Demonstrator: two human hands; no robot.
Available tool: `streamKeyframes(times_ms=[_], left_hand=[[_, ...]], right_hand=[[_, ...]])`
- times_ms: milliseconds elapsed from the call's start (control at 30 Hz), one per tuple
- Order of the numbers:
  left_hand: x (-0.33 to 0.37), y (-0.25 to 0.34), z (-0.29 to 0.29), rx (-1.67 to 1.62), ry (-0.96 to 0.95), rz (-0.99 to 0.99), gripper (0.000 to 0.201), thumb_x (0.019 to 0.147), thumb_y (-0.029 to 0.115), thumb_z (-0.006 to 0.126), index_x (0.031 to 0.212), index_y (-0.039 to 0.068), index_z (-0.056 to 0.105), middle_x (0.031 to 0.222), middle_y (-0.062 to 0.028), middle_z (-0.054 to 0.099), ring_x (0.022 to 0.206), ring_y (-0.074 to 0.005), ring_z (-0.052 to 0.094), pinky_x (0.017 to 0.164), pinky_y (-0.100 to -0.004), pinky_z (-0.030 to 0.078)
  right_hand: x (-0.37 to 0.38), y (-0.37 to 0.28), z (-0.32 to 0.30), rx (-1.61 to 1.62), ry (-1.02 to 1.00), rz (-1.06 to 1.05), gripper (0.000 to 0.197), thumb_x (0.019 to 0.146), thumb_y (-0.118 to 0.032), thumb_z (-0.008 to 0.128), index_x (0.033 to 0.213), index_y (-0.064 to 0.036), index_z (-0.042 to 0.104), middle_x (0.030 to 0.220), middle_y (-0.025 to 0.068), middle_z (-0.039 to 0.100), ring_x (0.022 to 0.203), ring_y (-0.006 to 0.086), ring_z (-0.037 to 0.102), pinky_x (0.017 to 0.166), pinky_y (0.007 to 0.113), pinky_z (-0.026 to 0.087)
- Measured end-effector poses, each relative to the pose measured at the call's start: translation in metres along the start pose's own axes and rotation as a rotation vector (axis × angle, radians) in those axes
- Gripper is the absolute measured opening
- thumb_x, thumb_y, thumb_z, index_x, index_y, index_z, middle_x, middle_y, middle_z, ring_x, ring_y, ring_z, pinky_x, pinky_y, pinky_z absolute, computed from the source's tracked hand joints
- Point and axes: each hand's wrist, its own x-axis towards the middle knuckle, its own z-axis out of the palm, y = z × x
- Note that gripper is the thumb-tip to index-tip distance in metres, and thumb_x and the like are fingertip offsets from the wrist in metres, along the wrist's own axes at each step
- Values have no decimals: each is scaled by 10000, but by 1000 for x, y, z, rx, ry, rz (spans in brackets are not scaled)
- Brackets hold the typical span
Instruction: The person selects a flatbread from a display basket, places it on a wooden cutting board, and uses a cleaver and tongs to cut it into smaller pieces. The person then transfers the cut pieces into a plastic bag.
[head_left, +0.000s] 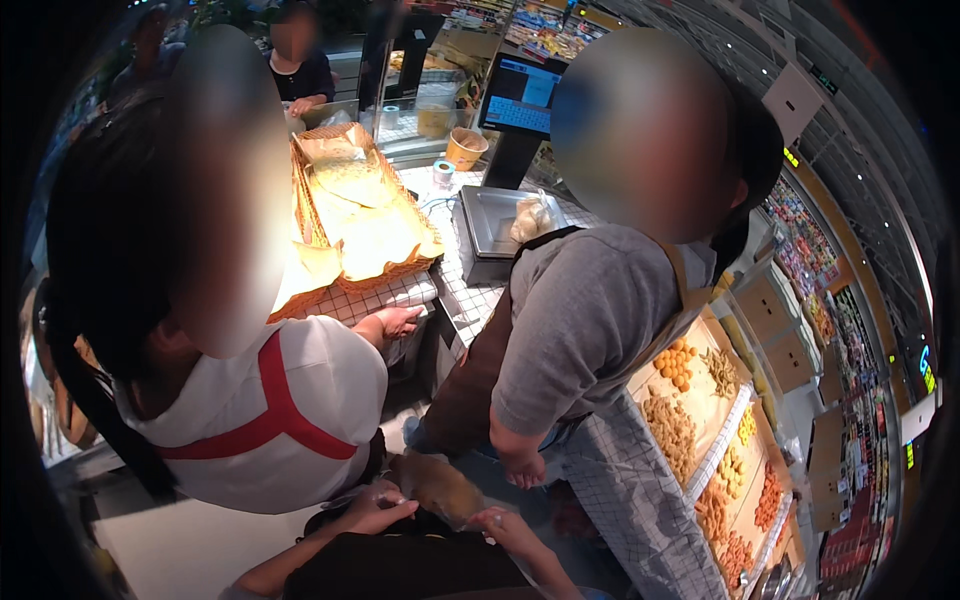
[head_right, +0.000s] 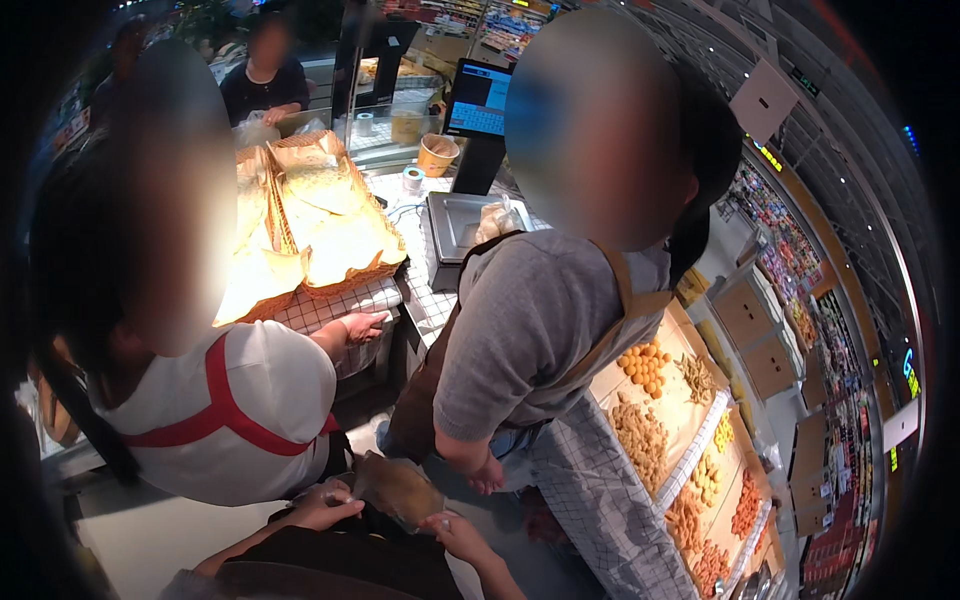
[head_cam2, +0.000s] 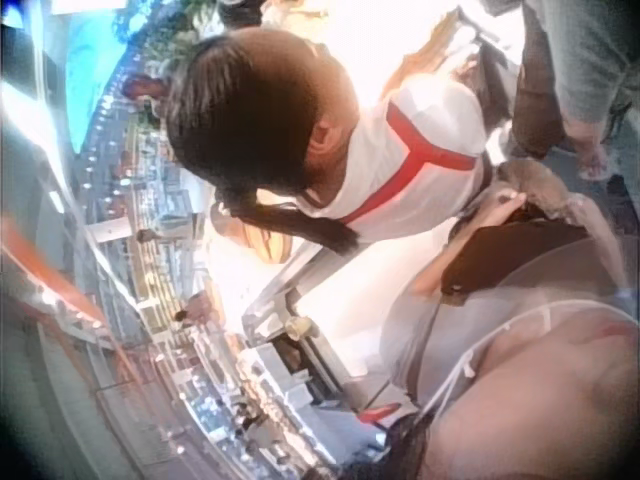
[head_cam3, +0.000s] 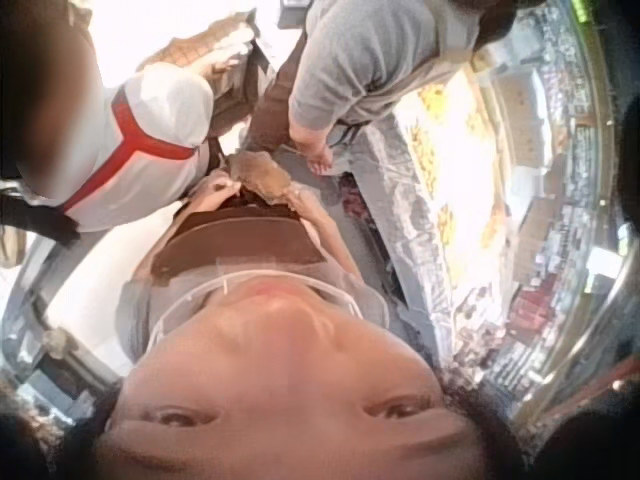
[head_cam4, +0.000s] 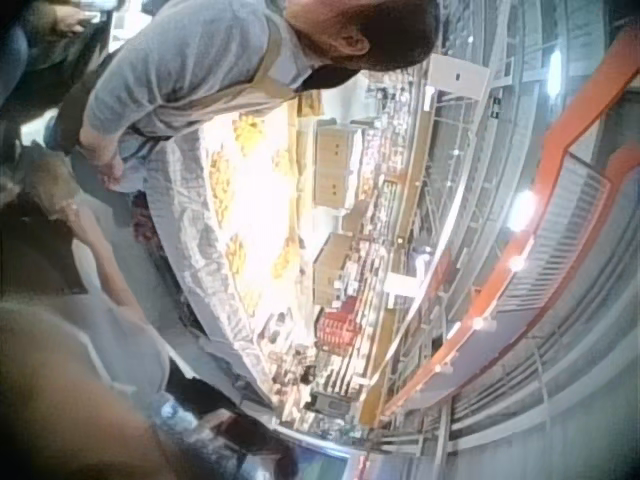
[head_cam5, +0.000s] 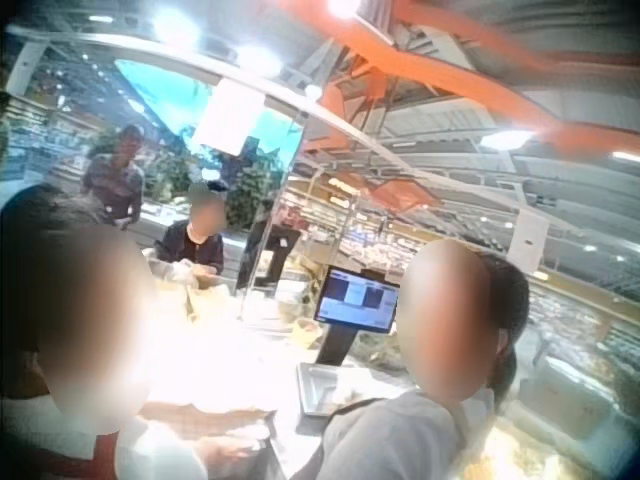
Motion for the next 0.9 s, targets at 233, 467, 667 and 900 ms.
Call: streamKeyframes(times_ms=[233,467,667,900], left_hand=[[3,2,22,-163,197,-61,347,867,312,715,653,42,672,836,2,524,820,-97,523,743,-238,391],[7,9,22,-340,240,-61,331,857,150,725,603,37,544,838,-10,576,803,-87,528,723,-244,404],[35,-15,4,-330,258,143,391,793,51,759,599,50,419,785,-36,559,729,-94,529,670,-246,421],[61,-51,-14,-342,327,76,132,798,-21,623,787,41,508,894,-52,469,726,-97,469,609,-235,400]], right_hand=[[67,11,-14,6,-86,-231,267,972,-244,539,995,-23,687,971,93,596,900,209,594,818,300,465],[90,17,-4,7,-35,-348,240,961,-220,566,983,-15,690,976,89,587,900,194,588,806,281,456],[78,-26,1,209,180,-248,269,995,-210,518,1024,0,683,1016,53,605,858,131,620,761,241,480],[80,-33,0,583,250,103,340,1017,-265,483,1123,31,614,970,60,637,711,95,556,632,206,434]])
